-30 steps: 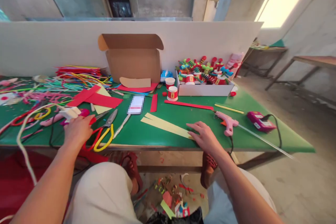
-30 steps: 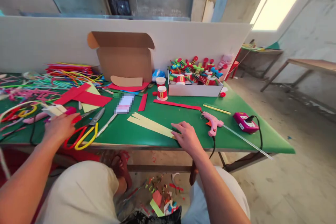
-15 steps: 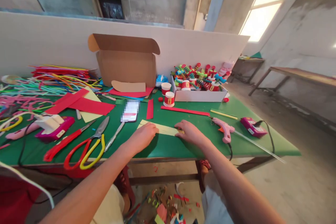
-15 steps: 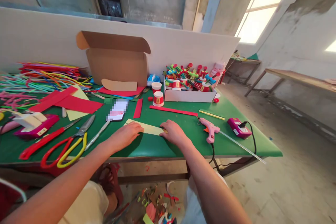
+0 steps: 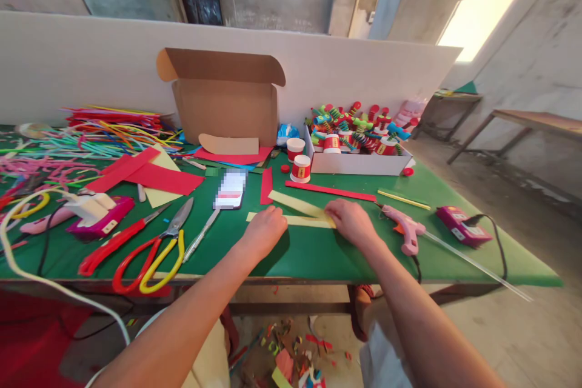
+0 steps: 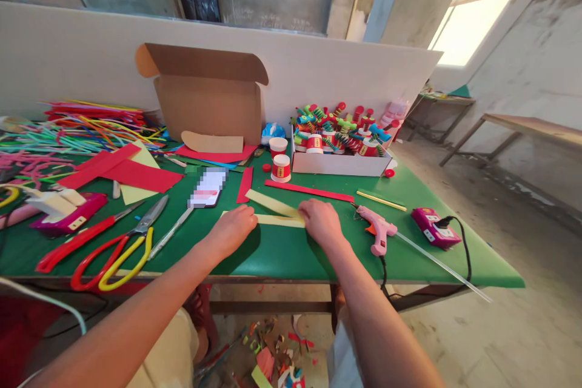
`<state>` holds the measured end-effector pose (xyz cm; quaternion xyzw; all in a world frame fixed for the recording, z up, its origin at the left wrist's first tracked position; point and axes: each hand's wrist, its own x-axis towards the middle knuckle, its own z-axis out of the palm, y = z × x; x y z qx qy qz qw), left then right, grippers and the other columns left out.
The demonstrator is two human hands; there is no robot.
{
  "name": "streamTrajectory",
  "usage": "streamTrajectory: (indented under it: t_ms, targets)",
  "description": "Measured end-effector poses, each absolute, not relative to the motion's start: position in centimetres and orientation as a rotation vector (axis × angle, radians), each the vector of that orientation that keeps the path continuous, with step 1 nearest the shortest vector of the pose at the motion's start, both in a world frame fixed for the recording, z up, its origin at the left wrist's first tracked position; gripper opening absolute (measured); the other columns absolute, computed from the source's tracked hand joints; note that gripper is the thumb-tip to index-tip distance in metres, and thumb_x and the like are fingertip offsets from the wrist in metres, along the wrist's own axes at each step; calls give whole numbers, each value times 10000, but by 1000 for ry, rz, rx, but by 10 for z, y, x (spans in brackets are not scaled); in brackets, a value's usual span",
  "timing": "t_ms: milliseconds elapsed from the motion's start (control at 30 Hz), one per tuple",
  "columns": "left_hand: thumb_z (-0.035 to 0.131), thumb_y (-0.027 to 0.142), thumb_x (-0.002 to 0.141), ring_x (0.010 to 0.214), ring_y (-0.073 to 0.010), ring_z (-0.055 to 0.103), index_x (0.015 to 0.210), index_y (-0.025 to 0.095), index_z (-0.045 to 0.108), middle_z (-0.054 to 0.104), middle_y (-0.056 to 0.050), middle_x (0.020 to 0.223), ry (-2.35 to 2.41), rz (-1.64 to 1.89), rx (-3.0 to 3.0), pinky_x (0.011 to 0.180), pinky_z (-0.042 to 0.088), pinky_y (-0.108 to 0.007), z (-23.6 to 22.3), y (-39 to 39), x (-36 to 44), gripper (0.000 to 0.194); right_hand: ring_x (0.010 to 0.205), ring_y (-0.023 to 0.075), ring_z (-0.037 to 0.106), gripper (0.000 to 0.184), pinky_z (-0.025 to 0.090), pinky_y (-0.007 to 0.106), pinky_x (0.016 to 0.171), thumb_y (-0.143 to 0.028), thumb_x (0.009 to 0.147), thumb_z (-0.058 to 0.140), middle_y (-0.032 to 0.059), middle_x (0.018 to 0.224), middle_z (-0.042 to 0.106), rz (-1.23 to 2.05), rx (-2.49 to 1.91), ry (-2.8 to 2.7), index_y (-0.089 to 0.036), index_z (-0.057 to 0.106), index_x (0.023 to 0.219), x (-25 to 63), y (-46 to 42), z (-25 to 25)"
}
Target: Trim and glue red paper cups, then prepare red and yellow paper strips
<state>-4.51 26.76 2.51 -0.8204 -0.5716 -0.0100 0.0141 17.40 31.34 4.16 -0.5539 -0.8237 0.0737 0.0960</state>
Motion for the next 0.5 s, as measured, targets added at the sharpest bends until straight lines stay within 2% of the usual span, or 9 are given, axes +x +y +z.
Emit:
streamTrajectory:
  t_ms: [133, 267, 300, 400, 433, 500]
  targets:
    - [476, 6, 867, 988, -217, 647, 920, 144, 711, 707, -116, 973, -1841, -166, -2491, 850, 527, -306, 23, 281, -46, 277, 731, 198, 607, 198, 405, 269, 667, -180, 929, 430, 60, 796, 677, 172, -1513, -2157, -183, 617, 865, 200, 311, 53]
    - [387, 70, 924, 957, -231, 665, 953, 167, 709, 723, -118, 978, -1961, -323, -2347, 816, 531, -333, 37, 265, -86, 337, 704, 166, 581, 181, 438, 251, 667, -223, 953, 415, 23, 794, 643, 504, -1112, -2275, -204, 578, 878, 202, 287, 63]
    - [347, 107, 954, 987, -241, 660, 1003, 165, 699, 724, -127, 1021, -1995, -421, -2270, 840, 527, -354, 43, 257, -98, 361, 744, 165, 596, 182, 451, 251, 696, -215, 957, 416, 32, 844, 659, 606, -1009, -2347, -202, 586, 895, 197, 280, 64]
    - [398, 335, 996, 1072, -245, 637, 1075, 182, 695, 727, -110, 1095, -1876, -1200, -2097, 963, 487, -375, 60, 230, -119, 343, 854, 168, 617, 190, 459, 260, 775, -151, 949, 422, 53, 947, 685, 820, -774, -2526, -195, 606, 942, 174, 258, 65]
    - [433, 406, 986, 1101, -239, 632, 1130, 199, 686, 719, -95, 1154, -1836, -1318, -2248, 983, 481, -365, 64, 222, -119, 357, 840, 167, 608, 190, 452, 257, 761, -124, 938, 429, 51, 930, 680, 845, -718, -2586, -191, 606, 928, 166, 253, 64]
    - [543, 531, 917, 1173, -243, 612, 1261, 231, 640, 683, -71, 1278, -1783, -1260, -2771, 1011, 474, -352, 65, 210, -110, 467, 780, 159, 577, 187, 430, 251, 709, -86, 924, 439, 42, 875, 659, 854, -668, -2662, -183, 596, 890, 154, 247, 62]
